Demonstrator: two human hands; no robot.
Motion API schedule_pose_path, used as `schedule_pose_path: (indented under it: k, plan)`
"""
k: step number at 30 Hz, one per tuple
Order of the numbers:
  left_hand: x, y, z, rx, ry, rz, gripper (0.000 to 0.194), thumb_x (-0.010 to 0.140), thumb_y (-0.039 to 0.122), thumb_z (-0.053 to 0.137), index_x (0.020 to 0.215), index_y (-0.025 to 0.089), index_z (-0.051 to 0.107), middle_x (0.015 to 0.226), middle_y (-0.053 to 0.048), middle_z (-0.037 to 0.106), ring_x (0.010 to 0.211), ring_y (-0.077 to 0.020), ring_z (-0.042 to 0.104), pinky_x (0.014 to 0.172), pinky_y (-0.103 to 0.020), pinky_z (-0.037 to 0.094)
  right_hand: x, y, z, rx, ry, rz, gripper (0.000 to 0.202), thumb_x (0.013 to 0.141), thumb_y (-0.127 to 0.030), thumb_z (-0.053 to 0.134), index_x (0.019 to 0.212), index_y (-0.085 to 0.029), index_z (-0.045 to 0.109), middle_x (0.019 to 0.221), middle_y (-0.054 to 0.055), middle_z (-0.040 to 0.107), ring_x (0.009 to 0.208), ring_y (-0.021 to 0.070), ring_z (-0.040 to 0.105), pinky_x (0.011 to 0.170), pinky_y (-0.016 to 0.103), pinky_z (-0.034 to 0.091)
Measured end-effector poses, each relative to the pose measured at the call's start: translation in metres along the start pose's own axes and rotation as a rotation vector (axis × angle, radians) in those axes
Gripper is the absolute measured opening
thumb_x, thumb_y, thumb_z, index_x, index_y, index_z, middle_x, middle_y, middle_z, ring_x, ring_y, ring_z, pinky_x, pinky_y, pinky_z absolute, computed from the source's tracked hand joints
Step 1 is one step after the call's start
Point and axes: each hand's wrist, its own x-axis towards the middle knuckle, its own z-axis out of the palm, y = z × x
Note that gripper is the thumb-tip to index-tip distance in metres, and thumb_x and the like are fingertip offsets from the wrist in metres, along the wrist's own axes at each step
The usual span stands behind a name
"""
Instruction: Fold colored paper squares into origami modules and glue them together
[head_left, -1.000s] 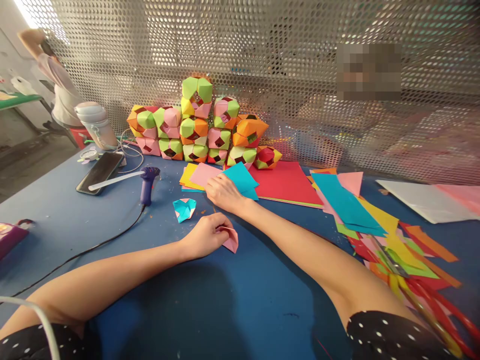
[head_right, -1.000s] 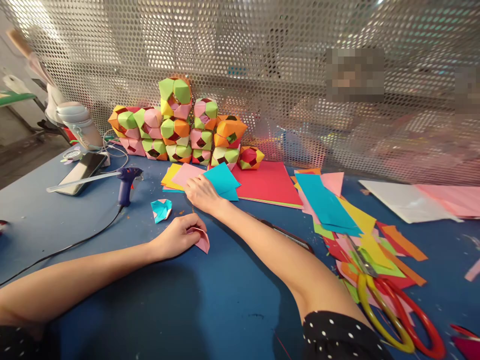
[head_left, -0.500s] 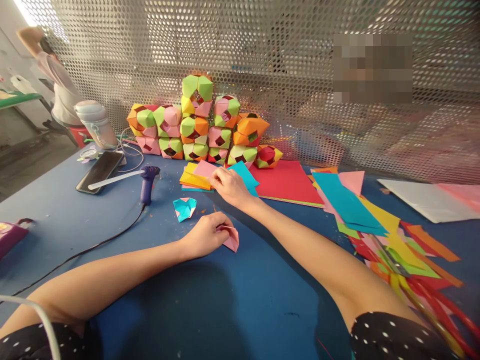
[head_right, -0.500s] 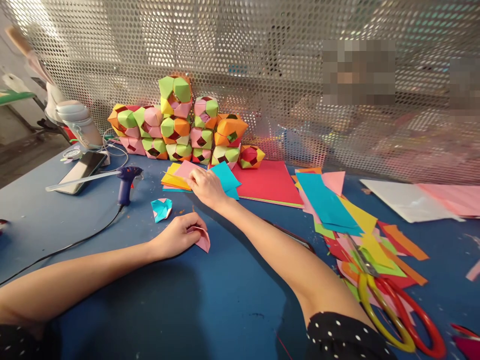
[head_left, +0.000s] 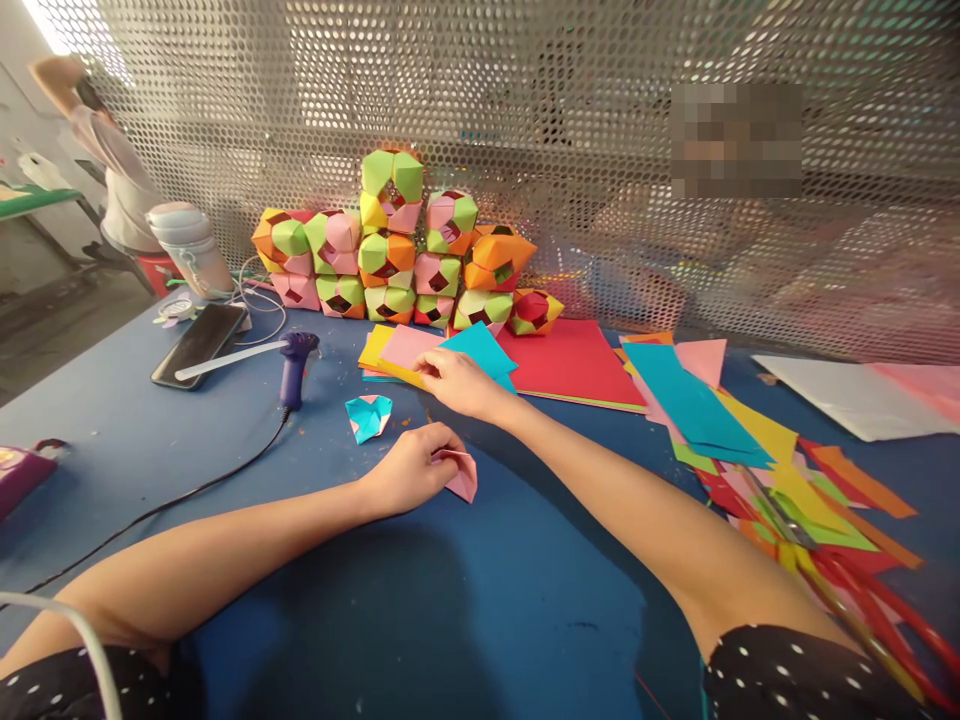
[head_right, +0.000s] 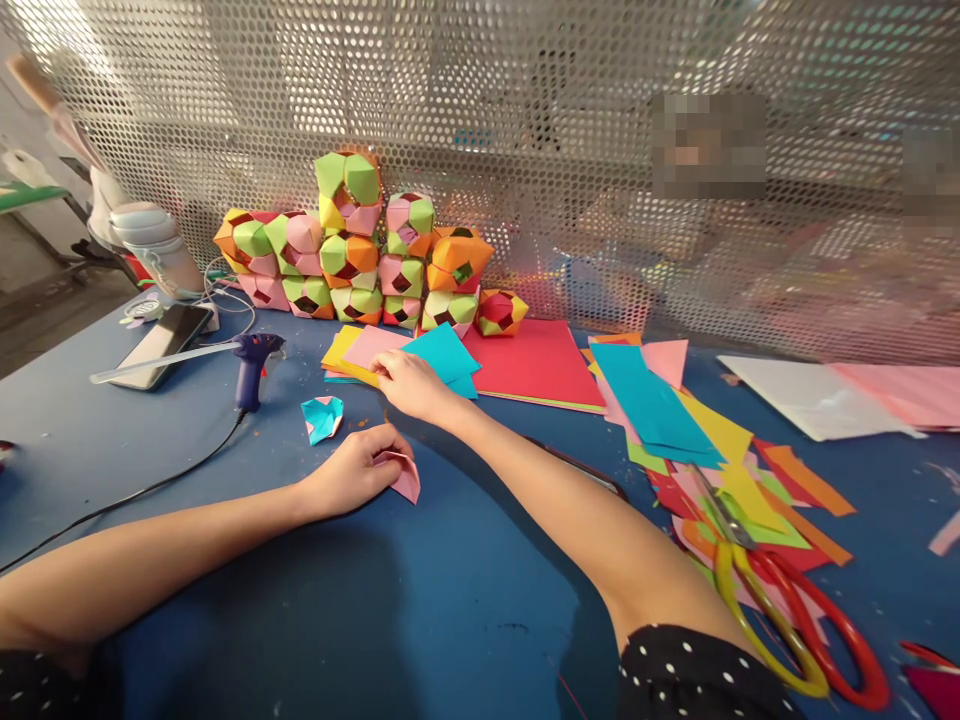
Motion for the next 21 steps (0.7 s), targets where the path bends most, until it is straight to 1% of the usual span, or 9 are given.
schedule_pose_path:
  k: [2,4,7,10,12,15,18,21]
  plan:
    - [0.000,0.000,0.000,0.009,0.003,0.004,0.025,0.066,0.003,0.043,0.076,0.017,0.060,0.079,0.000,0.063,0.078,-0.0138,0.058,0.071,-0.024,0.045,0.002,0.001,0.000,0.062,-0.003,0.025,0.013,0.072,-0.007,0.051,0.072,-0.017,0.060,0.074,0.001,0.063,0.070,0.0138,0.055,0.064,0.025,0.039]
    - [0.001,0.000,0.000,0.017,0.008,0.020,0.028,0.065,0.002,0.043,0.079,0.017,0.062,0.080,-0.001,0.063,0.079,-0.0139,0.058,0.073,-0.024,0.045,0.004,0.003,0.001,0.134,0.004,0.056,0.007,0.071,-0.011,0.055,0.066,-0.016,0.057,0.067,0.000,0.059,0.064,0.0127,0.053,0.060,0.025,0.039]
    - [0.000,-0.001,-0.001,0.008,0.020,0.058,0.029,0.068,0.002,0.042,0.080,0.017,0.064,0.082,-0.001,0.061,0.080,-0.0133,0.057,0.074,-0.024,0.045,0.007,0.006,0.002,0.257,0.035,0.094,0.013,0.071,-0.023,0.060,0.062,-0.016,0.053,0.061,-0.002,0.055,0.059,0.0111,0.049,0.057,0.024,0.039]
    - [0.000,-0.002,-0.002,-0.012,0.037,0.064,0.027,0.073,0.005,0.042,0.079,0.018,0.065,0.078,-0.001,0.060,0.077,-0.0128,0.056,0.071,-0.023,0.045,0.007,0.007,0.000,0.375,0.110,0.117,0.018,0.072,-0.032,0.059,0.066,-0.017,0.051,0.064,-0.002,0.054,0.061,0.0110,0.049,0.058,0.024,0.041]
    - [0.000,-0.002,-0.002,-0.055,0.037,0.024,0.025,0.075,0.008,0.042,0.080,0.017,0.065,0.079,-0.001,0.058,0.069,-0.0107,0.054,0.064,-0.021,0.045,0.008,0.007,-0.002,0.435,0.172,0.124,0.020,0.073,-0.036,0.057,0.071,-0.017,0.051,0.068,-0.002,0.054,0.063,0.0113,0.050,0.061,0.025,0.042]
    - [0.001,-0.001,-0.003,-0.164,0.031,-0.080,0.022,0.077,0.013,0.043,0.085,0.016,0.063,0.085,-0.001,0.056,0.055,-0.0068,0.050,0.053,-0.020,0.043,0.007,0.007,-0.010,0.538,0.279,0.120,0.020,0.074,-0.037,0.057,0.074,-0.018,0.051,0.072,-0.002,0.053,0.066,0.0110,0.050,0.064,0.025,0.042]
    - [0.001,0.000,-0.006,-0.241,0.048,-0.173,0.023,0.077,0.017,0.043,0.091,0.015,0.061,0.084,-0.001,0.058,0.055,-0.0076,0.054,0.058,-0.022,0.045,0.001,0.004,-0.024,0.641,0.385,0.108,0.019,0.073,-0.034,0.060,0.074,-0.018,0.051,0.070,-0.003,0.051,0.065,0.0100,0.048,0.063,0.024,0.041]
    - [0.002,0.000,-0.008,-0.320,0.074,-0.222,0.023,0.076,0.017,0.043,0.091,0.015,0.061,0.075,0.000,0.062,0.061,-0.0104,0.058,0.064,-0.023,0.046,-0.018,-0.003,-0.046,0.610,0.446,0.102,0.015,0.074,-0.030,0.061,0.072,-0.018,0.051,0.069,-0.003,0.050,0.065,0.0096,0.048,0.063,0.023,0.041]
